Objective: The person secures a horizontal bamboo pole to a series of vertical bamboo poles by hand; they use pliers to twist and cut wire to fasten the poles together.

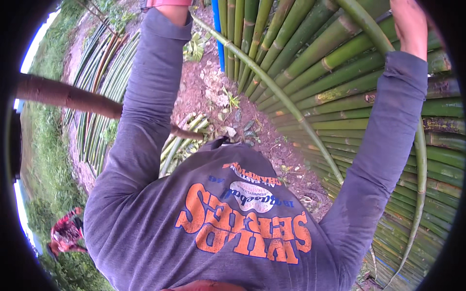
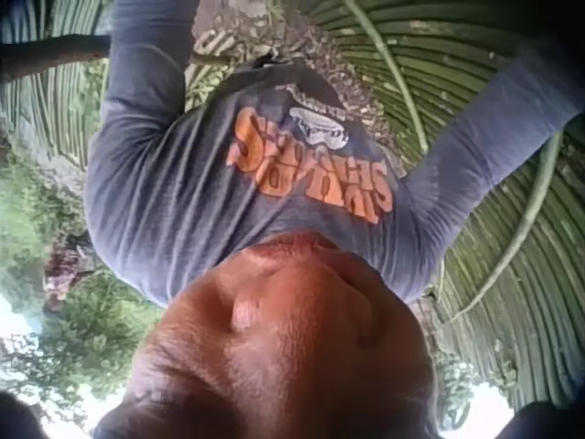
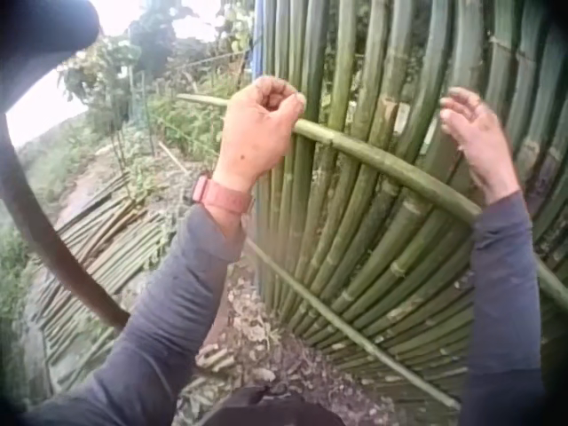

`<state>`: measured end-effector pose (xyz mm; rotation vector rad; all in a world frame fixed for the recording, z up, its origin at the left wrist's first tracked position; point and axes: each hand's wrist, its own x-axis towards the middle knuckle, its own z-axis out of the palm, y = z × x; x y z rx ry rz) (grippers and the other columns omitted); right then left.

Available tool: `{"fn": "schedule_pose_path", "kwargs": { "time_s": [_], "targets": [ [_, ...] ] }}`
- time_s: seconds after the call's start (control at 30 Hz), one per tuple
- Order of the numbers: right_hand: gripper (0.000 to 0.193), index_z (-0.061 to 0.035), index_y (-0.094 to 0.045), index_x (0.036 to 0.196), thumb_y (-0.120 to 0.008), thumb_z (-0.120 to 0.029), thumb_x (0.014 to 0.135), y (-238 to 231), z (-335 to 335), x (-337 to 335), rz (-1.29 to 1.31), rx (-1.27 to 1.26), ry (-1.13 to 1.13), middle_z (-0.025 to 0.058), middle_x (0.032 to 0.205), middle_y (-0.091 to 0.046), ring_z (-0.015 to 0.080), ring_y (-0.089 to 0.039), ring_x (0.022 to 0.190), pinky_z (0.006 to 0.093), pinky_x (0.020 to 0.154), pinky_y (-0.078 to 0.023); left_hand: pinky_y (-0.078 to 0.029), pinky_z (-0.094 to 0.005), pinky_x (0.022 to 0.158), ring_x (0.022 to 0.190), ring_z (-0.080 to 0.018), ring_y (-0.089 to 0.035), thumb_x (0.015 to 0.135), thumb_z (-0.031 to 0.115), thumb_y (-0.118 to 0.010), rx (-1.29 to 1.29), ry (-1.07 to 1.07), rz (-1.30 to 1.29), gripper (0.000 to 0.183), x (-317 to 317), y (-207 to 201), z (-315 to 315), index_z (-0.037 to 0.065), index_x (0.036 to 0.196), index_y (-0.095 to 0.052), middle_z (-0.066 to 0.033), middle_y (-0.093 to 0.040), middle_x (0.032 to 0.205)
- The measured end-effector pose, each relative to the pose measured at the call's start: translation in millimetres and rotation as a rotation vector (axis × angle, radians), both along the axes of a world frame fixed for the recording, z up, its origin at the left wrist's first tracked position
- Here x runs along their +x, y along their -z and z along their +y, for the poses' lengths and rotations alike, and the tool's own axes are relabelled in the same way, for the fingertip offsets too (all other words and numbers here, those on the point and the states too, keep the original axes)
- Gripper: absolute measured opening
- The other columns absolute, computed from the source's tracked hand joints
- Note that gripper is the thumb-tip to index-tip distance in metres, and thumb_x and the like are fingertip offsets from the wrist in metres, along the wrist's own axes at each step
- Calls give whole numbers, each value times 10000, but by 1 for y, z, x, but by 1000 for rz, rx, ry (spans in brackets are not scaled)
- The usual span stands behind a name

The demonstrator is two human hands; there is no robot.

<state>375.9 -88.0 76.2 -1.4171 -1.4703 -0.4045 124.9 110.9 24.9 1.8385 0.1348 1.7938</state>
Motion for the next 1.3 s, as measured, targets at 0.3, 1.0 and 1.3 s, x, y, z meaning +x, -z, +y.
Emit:
{"fn": "schedule_pose_path", "kwargs": {
  "time_s": [0.3,1.0,1.3],
  "targets": [
    [885,134,-360,1495,-705,-431,907,-11,69,-12,61,-42,351,299,1441,-542,342,-598,1296,349,1106,-457,-583,-283,804,849,-140,-715,884,232,-772,44,-17,258,343,109,-27,42,23,1146,-693,-80,-748,947],
    [538,-10,-437,1488,-569,-254,1027,-16,151,21,306,137,106,234,1311,-657,367,-627,1242,413,1066,-464,-574,-328,886,997,-222,-724,858,151,-752,-74,233,347,515,201,-83,102,-96,1273,-573,-188,-745,1094],
    [586,8,-347,1551,-562,-188,1043,-27,158,42,296,-160,-96,150,1471,-546,199,-496,1340,336,1159,-359,-558,-302,914,1029,-168,-689,931,62,-694,-48,458,220,405,204,-73,130,-79,1283,-554,-137,-718,1166]
  ]
}}
